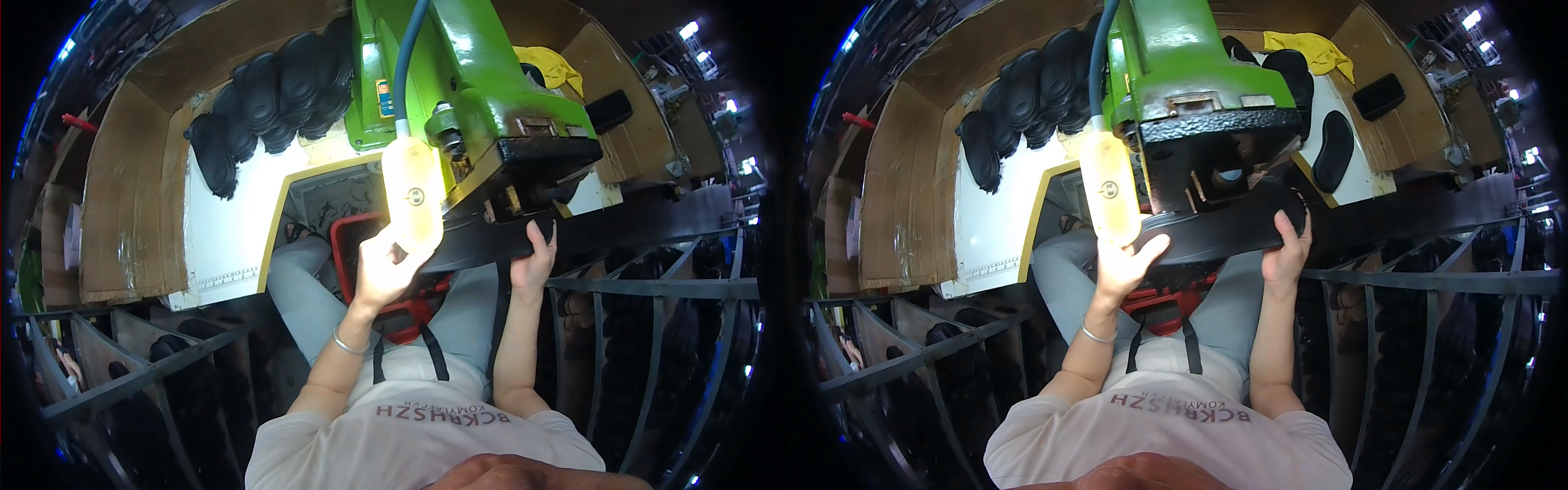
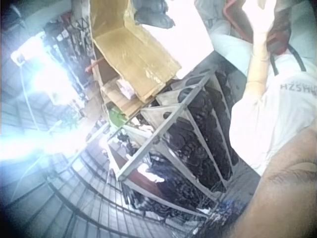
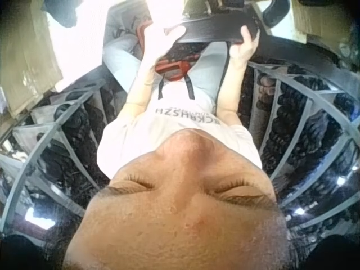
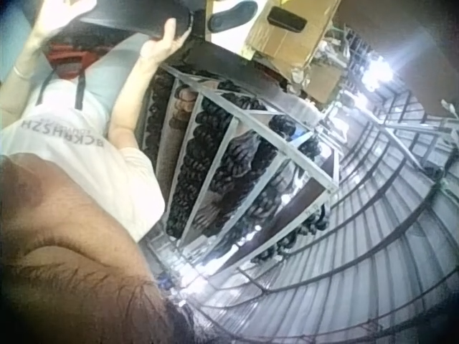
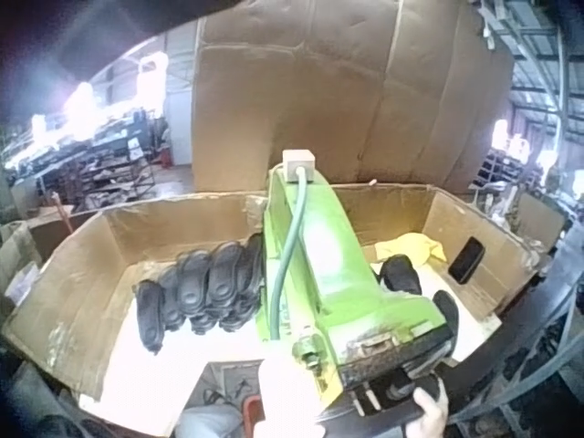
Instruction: Operating a shoe manufacturing machine to process shoe soles and components.
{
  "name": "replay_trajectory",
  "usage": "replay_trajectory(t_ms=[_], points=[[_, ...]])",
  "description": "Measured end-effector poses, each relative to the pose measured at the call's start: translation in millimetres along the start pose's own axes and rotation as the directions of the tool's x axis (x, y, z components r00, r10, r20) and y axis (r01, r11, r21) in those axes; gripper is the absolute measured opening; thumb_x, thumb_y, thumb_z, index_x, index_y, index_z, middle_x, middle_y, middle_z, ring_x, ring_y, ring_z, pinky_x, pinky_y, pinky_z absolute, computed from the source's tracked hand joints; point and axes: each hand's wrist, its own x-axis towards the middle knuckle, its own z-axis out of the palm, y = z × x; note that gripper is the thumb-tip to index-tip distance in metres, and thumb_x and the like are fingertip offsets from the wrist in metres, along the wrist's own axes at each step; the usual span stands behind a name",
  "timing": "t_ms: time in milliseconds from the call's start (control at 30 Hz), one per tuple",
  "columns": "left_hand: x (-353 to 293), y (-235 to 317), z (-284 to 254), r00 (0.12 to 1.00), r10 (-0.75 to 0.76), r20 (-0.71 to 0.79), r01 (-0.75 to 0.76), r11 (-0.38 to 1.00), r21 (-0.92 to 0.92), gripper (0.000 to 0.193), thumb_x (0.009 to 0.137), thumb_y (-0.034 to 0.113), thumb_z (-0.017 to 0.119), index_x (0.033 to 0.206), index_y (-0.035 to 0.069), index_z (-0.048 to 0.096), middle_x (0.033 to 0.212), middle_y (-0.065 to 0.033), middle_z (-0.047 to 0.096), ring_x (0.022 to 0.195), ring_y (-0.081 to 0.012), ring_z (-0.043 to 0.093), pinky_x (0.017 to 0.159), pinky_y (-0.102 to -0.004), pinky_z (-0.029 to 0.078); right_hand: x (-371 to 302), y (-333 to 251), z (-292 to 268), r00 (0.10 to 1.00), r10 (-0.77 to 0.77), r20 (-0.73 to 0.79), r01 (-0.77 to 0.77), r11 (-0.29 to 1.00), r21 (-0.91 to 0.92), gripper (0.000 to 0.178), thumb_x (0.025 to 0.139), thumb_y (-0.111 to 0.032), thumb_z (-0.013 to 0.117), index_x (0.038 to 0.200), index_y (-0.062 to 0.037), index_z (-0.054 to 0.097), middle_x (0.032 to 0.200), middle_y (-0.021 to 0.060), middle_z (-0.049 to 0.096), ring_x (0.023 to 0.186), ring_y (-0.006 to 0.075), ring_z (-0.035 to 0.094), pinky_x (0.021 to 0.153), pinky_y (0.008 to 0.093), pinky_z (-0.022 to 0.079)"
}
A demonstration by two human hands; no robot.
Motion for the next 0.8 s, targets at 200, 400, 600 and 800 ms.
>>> replay_trajectory(t_ms=[200, 400, 600, 800], points=[[-23, 2, -45, 0.998, -0.036, -0.044, 0.038, 0.998, 0.048, 0.024, 0.078, -0.002, 0.068, 0.101, -0.006, 0.060, 0.093, -0.0085, 0.065, 0.085, -0.0114, 0.060, 0.077, -0.0249, 0.048, -24, 19, 22, 0.993, 0.115, 0.041, -0.115, 0.993, -0.009, 0.041, 0.075, 0.003, 0.061, 0.116, 0.0017, 0.054, 0.103, 0.0079, 0.059, 0.095, 0.0171, 0.056, 0.087, 0.0294, 0.045], [-64, -17, -74, 0.965, -0.206, -0.165, 0.194, 0.977, -0.088, 0.016, 0.079, -0.001, 0.066, 0.093, -0.003, 0.058, 0.081, -0.0014, 0.060, 0.072, -0.0060, 0.052, 0.065, -0.0199, 0.042, -41, 31, 42, 0.974, 0.203, 0.102, -0.202, 0.979, -0.026, 0.029, 0.072, 0.005, 0.064, 0.100, -0.0006, 0.058, 0.090, 0.0050, 0.062, 0.079, 0.0123, 0.059, 0.075, 0.0251, 0.048], [-82, -33, -80, 0.971, -0.167, -0.172, 0.167, 0.986, -0.017, 0.018, 0.080, -0.001, 0.064, 0.097, -0.002, 0.058, 0.083, -0.0009, 0.059, 0.073, -0.0059, 0.051, 0.067, -0.0202, 0.042, -38, 35, 44, 0.948, 0.174, 0.267, -0.132, 0.977, -0.166, 0.029, 0.072, 0.004, 0.065, 0.100, 0.0004, 0.059, 0.086, 0.0057, 0.064, 0.077, 0.0118, 0.059, 0.073, 0.0242, 0.047], [-16, -7, -24, 0.996, 0.092, -0.005, -0.088, 0.969, 0.232, 0.023, 0.076, -0.001, 0.069, 0.097, -0.002, 0.061, 0.087, -0.0073, 0.066, 0.078, -0.0114, 0.061, 0.072, -0.0249, 0.049, -16, 19, 7, 0.997, 0.030, 0.068, -0.033, 0.998, 0.047, 0.038, 0.079, 0.003, 0.058, 0.116, -0.0027, 0.052, 0.106, 0.0083, 0.059, 0.096, 0.0188, 0.057, 0.088, 0.0330, 0.046]])
